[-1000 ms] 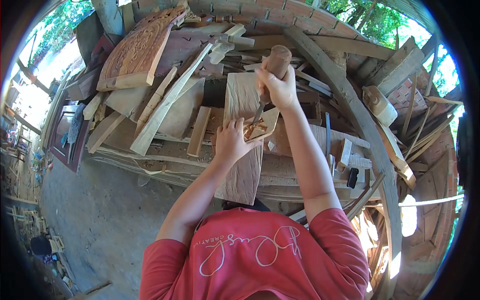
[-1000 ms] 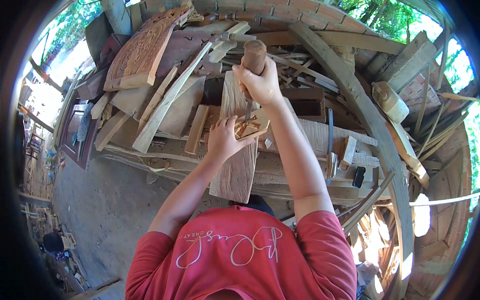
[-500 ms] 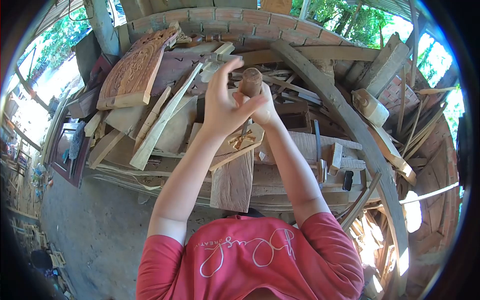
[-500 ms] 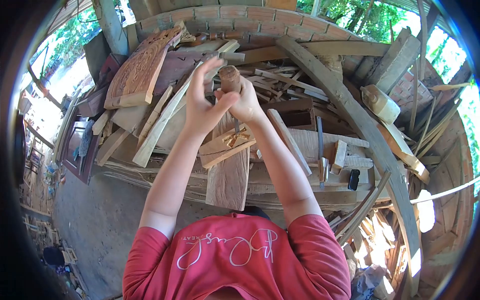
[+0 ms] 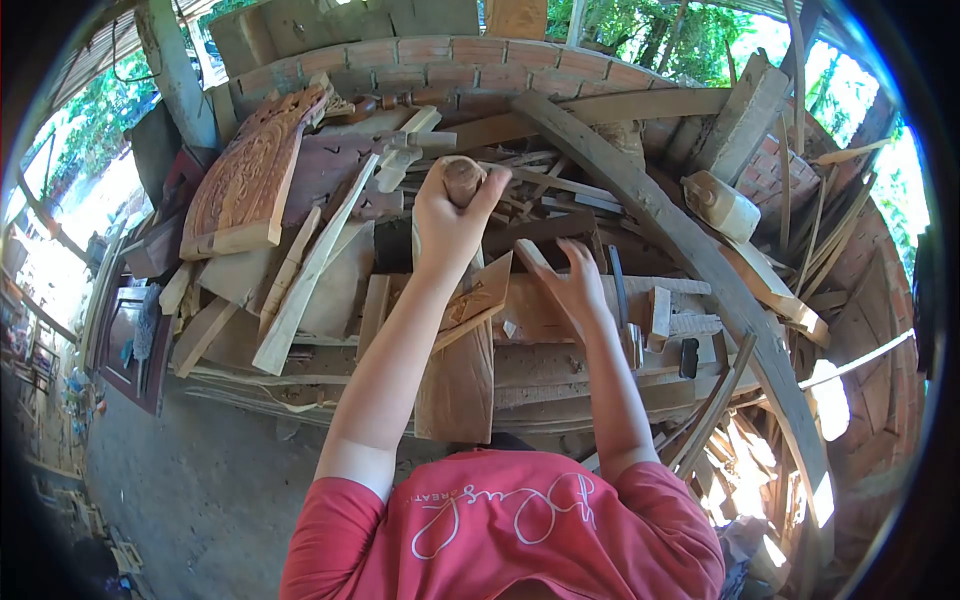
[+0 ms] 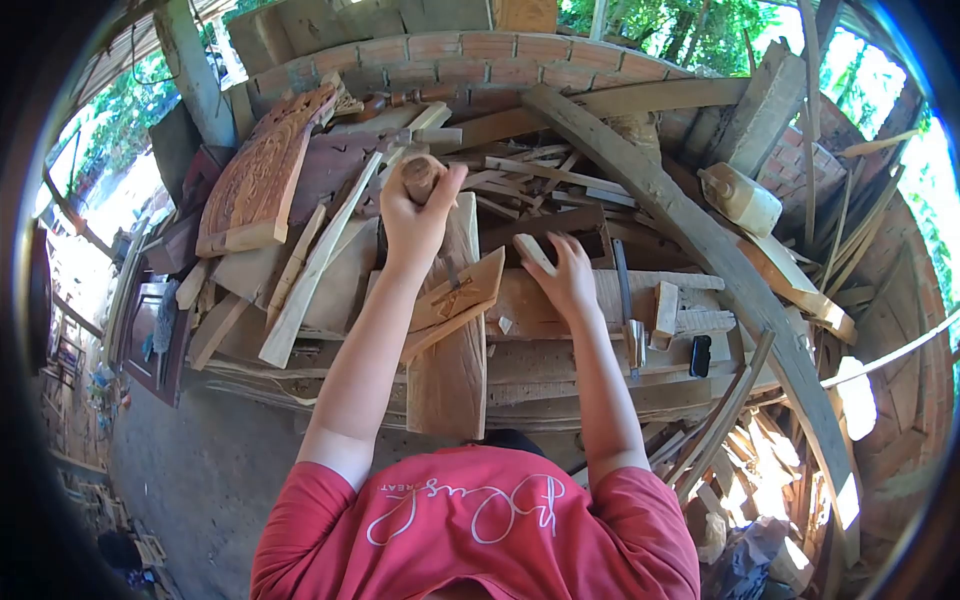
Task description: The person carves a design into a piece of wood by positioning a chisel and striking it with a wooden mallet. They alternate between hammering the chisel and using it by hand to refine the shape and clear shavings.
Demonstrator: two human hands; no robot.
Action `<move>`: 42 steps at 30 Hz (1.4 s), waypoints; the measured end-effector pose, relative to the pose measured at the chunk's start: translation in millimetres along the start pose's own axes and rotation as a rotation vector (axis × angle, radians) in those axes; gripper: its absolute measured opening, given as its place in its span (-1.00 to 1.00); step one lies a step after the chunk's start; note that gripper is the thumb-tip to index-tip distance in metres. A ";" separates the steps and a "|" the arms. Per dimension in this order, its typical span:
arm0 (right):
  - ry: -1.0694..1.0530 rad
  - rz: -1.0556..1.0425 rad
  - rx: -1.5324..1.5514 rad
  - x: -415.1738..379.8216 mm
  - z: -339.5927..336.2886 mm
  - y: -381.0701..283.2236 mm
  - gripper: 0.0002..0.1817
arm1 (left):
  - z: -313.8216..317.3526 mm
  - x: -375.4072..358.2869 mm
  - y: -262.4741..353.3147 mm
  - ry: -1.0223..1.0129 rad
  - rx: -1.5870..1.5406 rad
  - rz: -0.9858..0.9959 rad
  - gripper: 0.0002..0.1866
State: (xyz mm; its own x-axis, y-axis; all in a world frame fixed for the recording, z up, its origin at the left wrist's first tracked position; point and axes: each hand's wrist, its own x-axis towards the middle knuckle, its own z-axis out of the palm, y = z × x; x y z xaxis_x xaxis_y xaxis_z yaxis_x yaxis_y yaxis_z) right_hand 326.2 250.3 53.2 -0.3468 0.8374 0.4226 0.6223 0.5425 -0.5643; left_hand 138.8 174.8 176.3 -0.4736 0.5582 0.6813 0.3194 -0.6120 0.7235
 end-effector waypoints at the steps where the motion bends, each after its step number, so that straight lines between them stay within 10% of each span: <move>1: -0.085 0.211 -0.146 -17.7 4.0 12.6 -0.30 | 1.0 -1.6 1.6 -0.001 -0.004 0.002 -0.78; 4: -0.403 0.491 -0.567 -70.3 2.7 32.2 -0.25 | 1.9 -5.3 -0.1 -0.048 -0.045 0.040 -0.72; 13: -0.215 0.292 -0.644 -137.0 0.8 52.3 -0.46 | 9.3 -7.9 2.8 0.032 0.025 0.002 -0.74; 15: -0.503 0.572 -0.344 -138.1 -17.0 46.3 -0.51 | 6.6 -7.3 1.6 0.043 0.044 -0.007 -0.74; 19: -0.602 0.321 -0.214 -123.5 -53.0 54.1 -0.50 | 3.2 -5.0 1.7 0.042 0.046 -0.011 -0.78; 23: -0.634 0.571 -0.159 -55.4 -108.8 7.4 -0.55 | 0.6 -6.5 9.8 -0.036 0.101 -0.045 -0.76; 29: -0.023 0.096 0.688 25.8 -157.1 -42.9 -0.49 | 12.8 -9.7 13.9 -0.018 0.119 -0.049 -0.79; 32: -0.211 -0.160 0.810 46.6 -172.3 -89.0 -0.55 | 16.7 -12.4 18.6 -0.084 0.143 -0.087 -0.78; 33: -0.213 -0.161 0.812 47.0 -176.6 -104.2 -0.55 | 18.4 -13.4 17.7 -0.082 0.145 -0.088 -0.78; 35: -0.503 -0.376 -0.277 47.5 -188.3 -130.6 -0.45 | 21.4 -15.2 14.3 -0.069 0.121 0.019 -0.79; 42: -0.177 -0.361 0.272 66.1 -191.7 -138.1 -0.43 | 19.0 -13.6 22.9 -0.189 0.178 -0.159 -0.75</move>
State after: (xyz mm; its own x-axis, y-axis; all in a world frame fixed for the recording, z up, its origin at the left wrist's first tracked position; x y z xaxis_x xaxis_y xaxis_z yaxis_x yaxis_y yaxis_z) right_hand 351.8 217.9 295.0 -0.6359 0.5778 0.5116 0.2423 0.7789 -0.5785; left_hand 168.2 163.8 185.8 -0.3738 0.7436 0.5544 0.4003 -0.4098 0.8196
